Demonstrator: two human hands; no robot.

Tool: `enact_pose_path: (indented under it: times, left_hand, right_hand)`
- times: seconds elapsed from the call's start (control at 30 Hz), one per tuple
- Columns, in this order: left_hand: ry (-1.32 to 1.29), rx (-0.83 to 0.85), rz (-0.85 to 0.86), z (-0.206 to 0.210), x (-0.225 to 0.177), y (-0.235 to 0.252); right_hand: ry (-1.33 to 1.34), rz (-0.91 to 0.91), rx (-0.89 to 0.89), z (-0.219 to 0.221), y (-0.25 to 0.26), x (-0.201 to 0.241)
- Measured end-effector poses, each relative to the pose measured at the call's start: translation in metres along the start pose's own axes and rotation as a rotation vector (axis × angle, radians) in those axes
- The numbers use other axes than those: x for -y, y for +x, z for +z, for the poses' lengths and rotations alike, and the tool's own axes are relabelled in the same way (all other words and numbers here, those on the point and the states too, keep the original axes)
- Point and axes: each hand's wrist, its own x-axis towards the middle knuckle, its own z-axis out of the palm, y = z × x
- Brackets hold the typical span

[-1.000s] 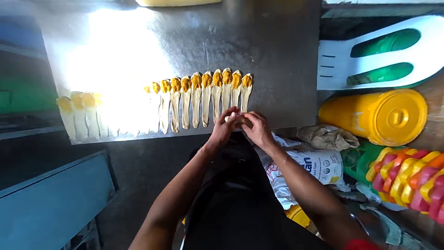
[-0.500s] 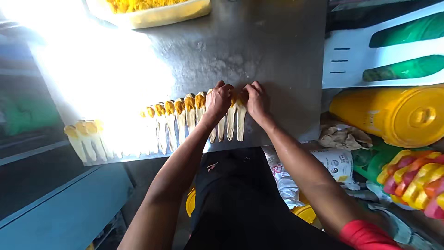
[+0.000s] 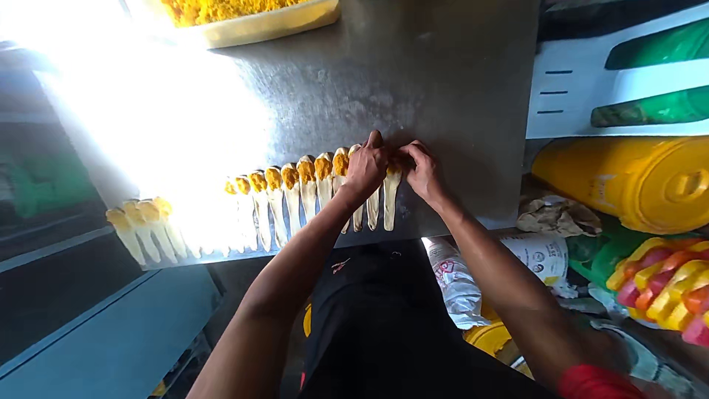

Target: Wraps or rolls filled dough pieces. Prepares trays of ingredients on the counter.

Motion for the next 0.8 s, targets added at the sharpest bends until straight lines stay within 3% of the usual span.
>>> enact_pose_path:
  times: [0.23, 0.37, 0.47, 0.67, 0.8]
  left_hand:
    - [-0.055, -0.135, 0.151, 0.009, 0.009, -0.012]
    - [0.058, -0.343, 0.333, 0.021, 0.020, -0.024]
    - [0.214, -0.357, 0.405, 0.032, 0.018, -0.045]
    - [0.289, -0.176, 0.278, 0.055, 0.009, -0.075]
    - [0.123, -0.264, 0.150, 0.038, 0.005, -0.069]
  right_hand:
    - [-0.009, 0.095, -0.047, 0.007, -0.012, -0.004]
    - [-0.114, -0.045, -0.317, 0.022, -0.027, -0.006]
    - [-0.268, -0.133, -0.383, 0.034, -0.055, -0.004]
    - [-0.404, -0.022, -0.123, 0.044, -0.105, 0.010]
    - [-0.284, 0.049, -0.212, 0.023, -0.095, 0.019]
